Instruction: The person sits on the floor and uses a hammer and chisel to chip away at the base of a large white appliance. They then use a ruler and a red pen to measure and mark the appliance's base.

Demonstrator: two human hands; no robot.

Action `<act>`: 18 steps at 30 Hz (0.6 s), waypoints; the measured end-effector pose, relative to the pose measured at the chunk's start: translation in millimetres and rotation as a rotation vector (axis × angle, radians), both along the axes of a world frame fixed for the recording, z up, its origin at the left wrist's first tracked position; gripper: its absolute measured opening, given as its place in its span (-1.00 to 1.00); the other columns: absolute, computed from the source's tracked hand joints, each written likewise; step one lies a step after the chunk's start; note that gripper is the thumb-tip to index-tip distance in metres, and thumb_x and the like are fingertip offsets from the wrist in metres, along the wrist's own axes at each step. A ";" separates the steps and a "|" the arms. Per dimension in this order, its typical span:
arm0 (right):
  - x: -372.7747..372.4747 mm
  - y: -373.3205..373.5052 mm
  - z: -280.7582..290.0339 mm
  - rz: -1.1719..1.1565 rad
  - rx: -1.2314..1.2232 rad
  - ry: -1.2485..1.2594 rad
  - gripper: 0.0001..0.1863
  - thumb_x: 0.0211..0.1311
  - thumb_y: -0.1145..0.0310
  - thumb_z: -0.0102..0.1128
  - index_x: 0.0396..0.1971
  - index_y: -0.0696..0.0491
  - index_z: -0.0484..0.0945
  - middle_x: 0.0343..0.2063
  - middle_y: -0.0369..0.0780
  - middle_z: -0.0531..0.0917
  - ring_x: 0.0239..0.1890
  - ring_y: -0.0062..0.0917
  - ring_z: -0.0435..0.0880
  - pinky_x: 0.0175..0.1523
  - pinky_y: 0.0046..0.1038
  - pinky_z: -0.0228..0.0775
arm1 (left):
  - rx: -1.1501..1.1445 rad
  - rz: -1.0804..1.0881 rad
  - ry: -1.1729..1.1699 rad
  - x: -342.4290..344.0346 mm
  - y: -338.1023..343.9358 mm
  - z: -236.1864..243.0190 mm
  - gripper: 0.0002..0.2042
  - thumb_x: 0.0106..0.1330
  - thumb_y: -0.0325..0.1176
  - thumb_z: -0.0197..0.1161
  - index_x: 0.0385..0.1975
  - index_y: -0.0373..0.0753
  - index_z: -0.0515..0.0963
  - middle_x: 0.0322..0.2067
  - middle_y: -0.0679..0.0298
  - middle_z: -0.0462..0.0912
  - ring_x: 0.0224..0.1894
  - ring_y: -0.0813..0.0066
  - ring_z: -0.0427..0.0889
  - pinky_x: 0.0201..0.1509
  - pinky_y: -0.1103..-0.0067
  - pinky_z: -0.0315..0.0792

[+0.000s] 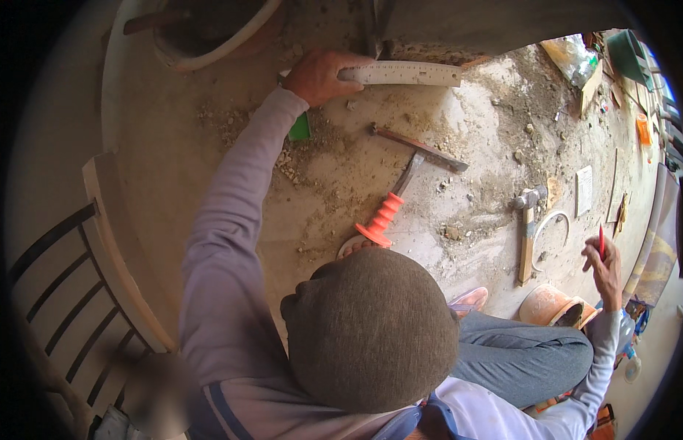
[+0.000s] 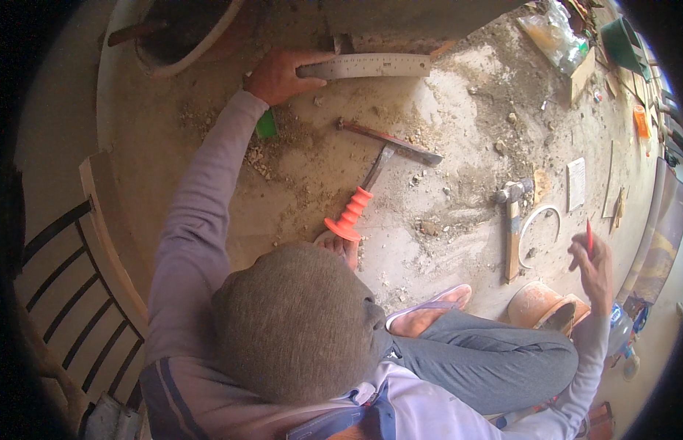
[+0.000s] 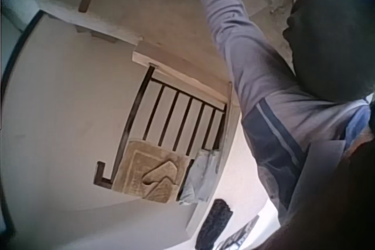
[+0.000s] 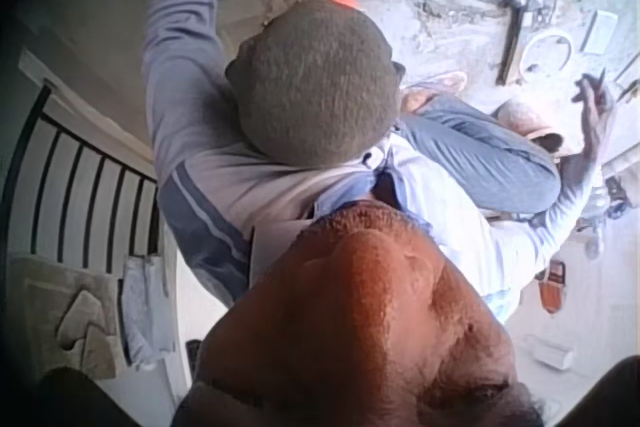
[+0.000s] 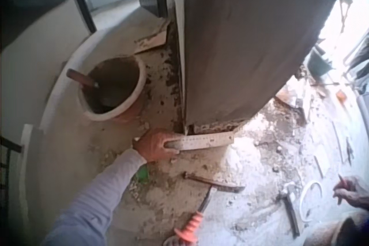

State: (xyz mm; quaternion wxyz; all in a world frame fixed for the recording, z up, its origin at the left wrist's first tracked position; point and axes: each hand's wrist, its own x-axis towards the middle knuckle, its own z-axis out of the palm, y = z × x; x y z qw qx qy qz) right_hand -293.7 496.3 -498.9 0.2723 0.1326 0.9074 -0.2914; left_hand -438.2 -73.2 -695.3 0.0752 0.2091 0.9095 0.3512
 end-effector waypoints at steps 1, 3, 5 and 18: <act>9.8 11.1 1.2 -0.034 0.013 -0.029 -0.72 0.20 0.29 0.14 -0.29 0.25 0.48 -0.55 -0.19 0.53 -0.62 -0.60 0.51 -0.51 -0.57 0.34 | 0.003 0.000 0.014 0.4 0.1 -0.8 -0.53 -0.02 -0.25 0.38 -0.01 -0.05 0.57 -0.16 0.10 0.65 -0.13 0.19 0.63 0.01 0.44 0.46; 18.2 22.6 8.3 -0.095 0.000 -0.027 -0.73 0.25 0.27 0.12 -0.25 0.20 0.49 -0.57 -0.26 0.52 -0.67 -0.68 0.44 -0.58 -0.64 0.24 | 0.013 -0.004 0.043 1.7 1.5 -3.4 -0.53 -0.02 -0.25 0.38 -0.01 -0.05 0.57 -0.16 0.10 0.64 -0.12 0.19 0.63 0.02 0.44 0.46; 22.8 32.1 14.6 -0.236 0.027 0.037 -0.74 0.28 0.27 0.10 -0.24 0.18 0.49 -0.57 -0.29 0.51 -0.69 -0.72 0.41 -0.62 -0.67 0.18 | 0.009 0.011 0.021 1.6 2.1 -3.0 -0.53 -0.02 -0.25 0.38 0.00 -0.05 0.56 -0.15 0.11 0.64 -0.11 0.19 0.62 0.02 0.44 0.45; 26.4 36.5 21.7 -0.214 -0.021 0.030 -0.72 0.30 0.23 0.08 -0.22 0.18 0.49 -0.59 -0.31 0.49 -0.72 -0.77 0.36 -0.65 -0.69 0.15 | 0.034 0.016 -0.024 1.6 0.7 -1.5 -0.53 0.00 -0.23 0.38 -0.01 -0.05 0.56 -0.17 0.10 0.65 -0.13 0.18 0.63 0.03 0.44 0.46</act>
